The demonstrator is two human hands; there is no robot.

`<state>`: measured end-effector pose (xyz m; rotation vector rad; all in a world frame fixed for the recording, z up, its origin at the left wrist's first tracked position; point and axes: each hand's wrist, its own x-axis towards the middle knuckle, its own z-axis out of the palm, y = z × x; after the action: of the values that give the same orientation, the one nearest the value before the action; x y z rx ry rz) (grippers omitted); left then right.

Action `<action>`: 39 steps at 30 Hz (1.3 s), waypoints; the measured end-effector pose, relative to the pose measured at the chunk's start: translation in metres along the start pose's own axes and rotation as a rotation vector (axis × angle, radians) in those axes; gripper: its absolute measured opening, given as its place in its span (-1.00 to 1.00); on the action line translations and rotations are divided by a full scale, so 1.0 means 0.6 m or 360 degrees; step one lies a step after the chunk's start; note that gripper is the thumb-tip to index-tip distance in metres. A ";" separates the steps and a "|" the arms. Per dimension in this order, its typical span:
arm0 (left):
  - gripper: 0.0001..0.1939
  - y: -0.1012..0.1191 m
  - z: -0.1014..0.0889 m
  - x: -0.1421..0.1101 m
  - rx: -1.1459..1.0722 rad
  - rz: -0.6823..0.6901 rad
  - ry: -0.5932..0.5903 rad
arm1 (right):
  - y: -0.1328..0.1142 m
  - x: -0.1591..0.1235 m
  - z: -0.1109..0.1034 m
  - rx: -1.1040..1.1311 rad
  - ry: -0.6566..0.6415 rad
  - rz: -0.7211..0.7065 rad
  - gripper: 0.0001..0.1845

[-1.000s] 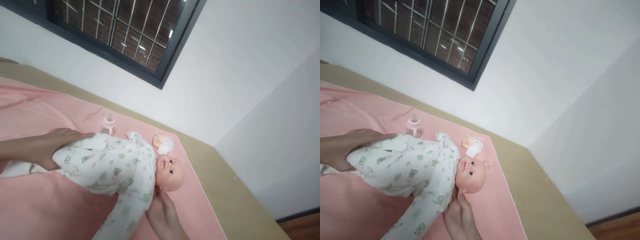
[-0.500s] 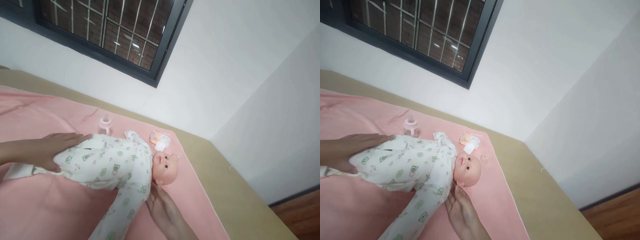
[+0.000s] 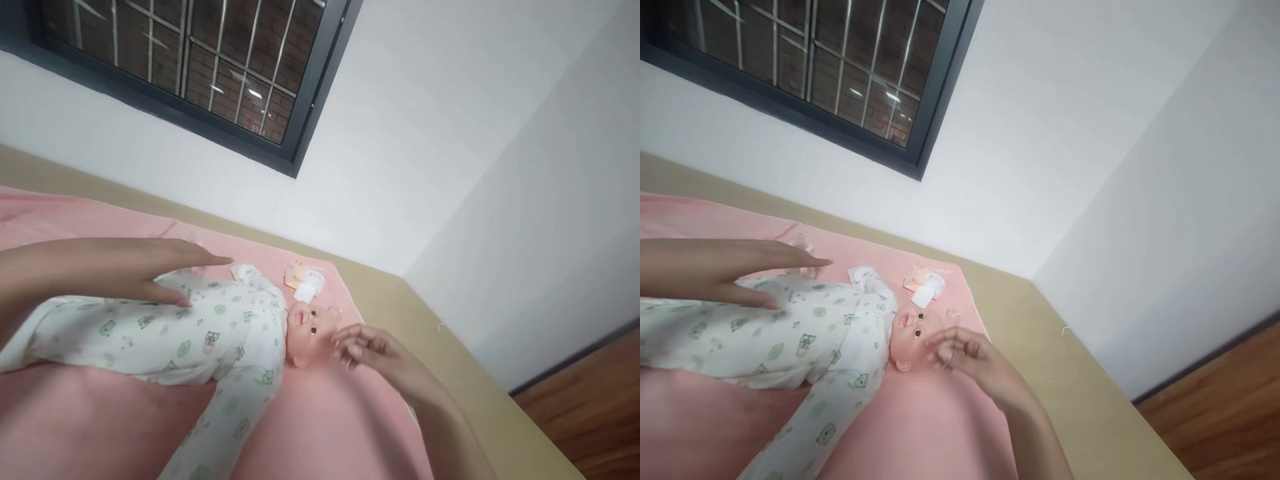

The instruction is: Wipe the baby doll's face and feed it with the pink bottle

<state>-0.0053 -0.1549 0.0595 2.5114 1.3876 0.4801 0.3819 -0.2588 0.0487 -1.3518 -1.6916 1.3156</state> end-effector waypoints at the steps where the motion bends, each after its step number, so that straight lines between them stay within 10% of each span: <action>1: -0.36 0.011 -0.001 0.011 0.0018 0.0058 -0.0101 | -0.008 0.017 -0.010 -0.0038 0.0061 -0.0075 -0.69; 6: -0.40 0.062 0.002 0.066 0.0002 0.0272 -0.0138 | 0.001 0.144 -0.053 0.0076 0.0421 -0.0227 -0.68; 13: -0.36 0.076 0.027 0.110 -0.0085 0.0334 -0.0135 | 0.078 0.275 -0.062 -0.0154 0.0578 0.0251 -0.88; 23: -0.30 0.042 0.012 0.104 -0.0177 0.0073 -0.0171 | 0.091 0.260 -0.032 -0.0403 0.0333 0.0686 -0.95; 39: -0.27 -0.015 -0.005 0.092 -0.0054 -0.0030 -0.0002 | 0.124 0.257 -0.035 0.0024 0.0271 0.0421 -0.64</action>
<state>0.0142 -0.1030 0.0682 2.4693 1.3891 0.4940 0.3799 -0.1070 -0.0334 -1.6726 -1.4232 1.3097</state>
